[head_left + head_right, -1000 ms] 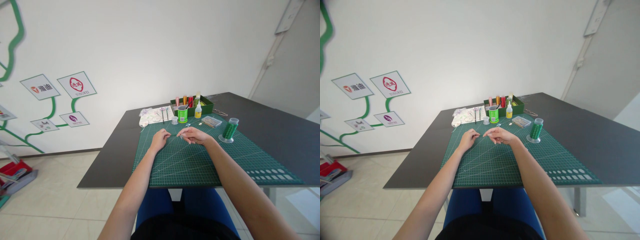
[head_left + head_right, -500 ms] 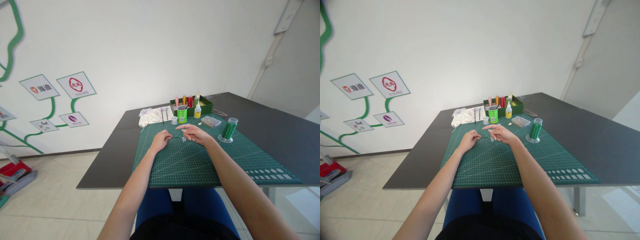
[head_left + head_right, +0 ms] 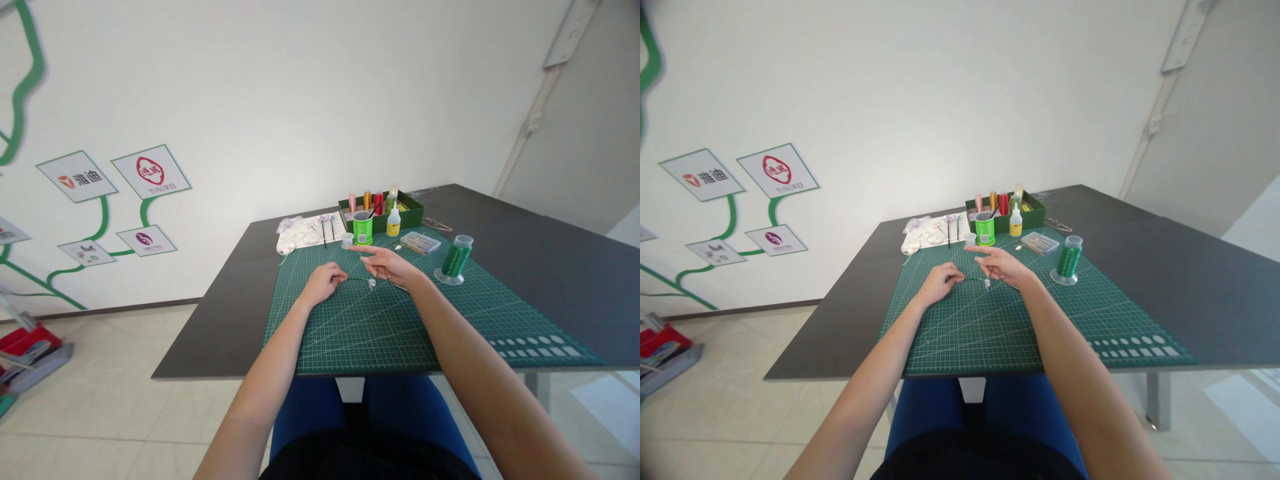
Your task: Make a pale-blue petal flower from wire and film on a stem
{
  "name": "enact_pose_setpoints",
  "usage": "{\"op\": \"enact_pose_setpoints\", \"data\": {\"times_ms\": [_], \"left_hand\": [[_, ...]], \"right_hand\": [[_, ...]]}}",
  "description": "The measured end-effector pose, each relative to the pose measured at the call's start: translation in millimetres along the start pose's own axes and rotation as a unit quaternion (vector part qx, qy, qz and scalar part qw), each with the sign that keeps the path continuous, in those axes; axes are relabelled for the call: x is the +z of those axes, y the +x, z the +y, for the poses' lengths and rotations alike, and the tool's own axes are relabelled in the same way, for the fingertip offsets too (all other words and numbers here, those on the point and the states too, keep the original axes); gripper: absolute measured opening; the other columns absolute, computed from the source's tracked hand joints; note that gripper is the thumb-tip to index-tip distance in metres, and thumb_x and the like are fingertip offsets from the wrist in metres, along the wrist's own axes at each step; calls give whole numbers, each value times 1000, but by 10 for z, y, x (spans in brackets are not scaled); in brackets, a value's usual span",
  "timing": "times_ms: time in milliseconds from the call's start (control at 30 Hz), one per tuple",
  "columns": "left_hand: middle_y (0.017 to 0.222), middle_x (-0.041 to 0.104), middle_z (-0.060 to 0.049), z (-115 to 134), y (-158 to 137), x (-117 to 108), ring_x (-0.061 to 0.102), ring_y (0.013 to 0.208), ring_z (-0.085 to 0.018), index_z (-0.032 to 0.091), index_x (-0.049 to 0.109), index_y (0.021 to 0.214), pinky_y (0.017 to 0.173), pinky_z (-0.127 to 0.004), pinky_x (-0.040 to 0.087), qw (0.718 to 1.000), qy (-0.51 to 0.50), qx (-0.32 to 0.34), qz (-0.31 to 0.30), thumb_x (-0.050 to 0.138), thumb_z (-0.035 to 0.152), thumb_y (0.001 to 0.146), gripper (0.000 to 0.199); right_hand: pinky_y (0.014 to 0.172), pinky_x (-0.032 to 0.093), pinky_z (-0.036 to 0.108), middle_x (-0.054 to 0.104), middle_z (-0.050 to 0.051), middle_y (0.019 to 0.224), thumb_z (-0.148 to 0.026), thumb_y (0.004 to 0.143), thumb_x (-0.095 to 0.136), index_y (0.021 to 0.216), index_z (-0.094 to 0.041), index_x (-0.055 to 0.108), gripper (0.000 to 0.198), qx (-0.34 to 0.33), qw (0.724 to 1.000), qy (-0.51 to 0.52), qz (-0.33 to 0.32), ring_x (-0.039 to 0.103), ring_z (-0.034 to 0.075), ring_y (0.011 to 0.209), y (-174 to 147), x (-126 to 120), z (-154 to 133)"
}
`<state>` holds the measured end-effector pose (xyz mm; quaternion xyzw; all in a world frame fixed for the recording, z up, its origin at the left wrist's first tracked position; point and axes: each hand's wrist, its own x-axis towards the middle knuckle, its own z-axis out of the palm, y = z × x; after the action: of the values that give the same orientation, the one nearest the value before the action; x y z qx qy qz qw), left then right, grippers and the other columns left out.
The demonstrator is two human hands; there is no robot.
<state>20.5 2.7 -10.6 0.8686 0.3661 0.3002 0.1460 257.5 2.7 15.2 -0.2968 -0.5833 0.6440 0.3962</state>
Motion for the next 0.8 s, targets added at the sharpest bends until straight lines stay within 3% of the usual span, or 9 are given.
{"op": "enact_pose_setpoints", "data": {"times_ms": [300, 467, 800], "left_hand": [[90, 72, -5, 13, 10, 2, 67, 85, -17, 19, 78, 92, 79, -29, 51, 999, -41, 27, -23, 69, 14, 90, 11], [90, 72, -6, 58, 12, -14, 66, 82, -16, 19, 79, 90, 76, -29, 50, 995, -97, 23, -14, 70, 17, 89, 9], [87, 71, -5, 129, 16, -91, 63, 79, -16, 20, 80, 89, 72, -28, 47, 986, -164, -2, 26, 73, 24, 88, 8]], "right_hand": [[41, 13, 22, 43, -11, 45, -33, 84, 71, 150, -7, 48, 75, 38, 999, -31, 6, 22, 5, 39, 53, -134, 68], [43, 12, 23, 36, -12, 44, -31, 85, 68, 149, -6, 48, 72, 50, 998, -31, 1, 19, 6, 39, 46, -168, 89], [42, 9, 23, 36, -12, 48, -34, 76, 75, 142, -8, 56, 74, 76, 997, -34, 9, 17, 5, 41, 68, -175, 165]]}}
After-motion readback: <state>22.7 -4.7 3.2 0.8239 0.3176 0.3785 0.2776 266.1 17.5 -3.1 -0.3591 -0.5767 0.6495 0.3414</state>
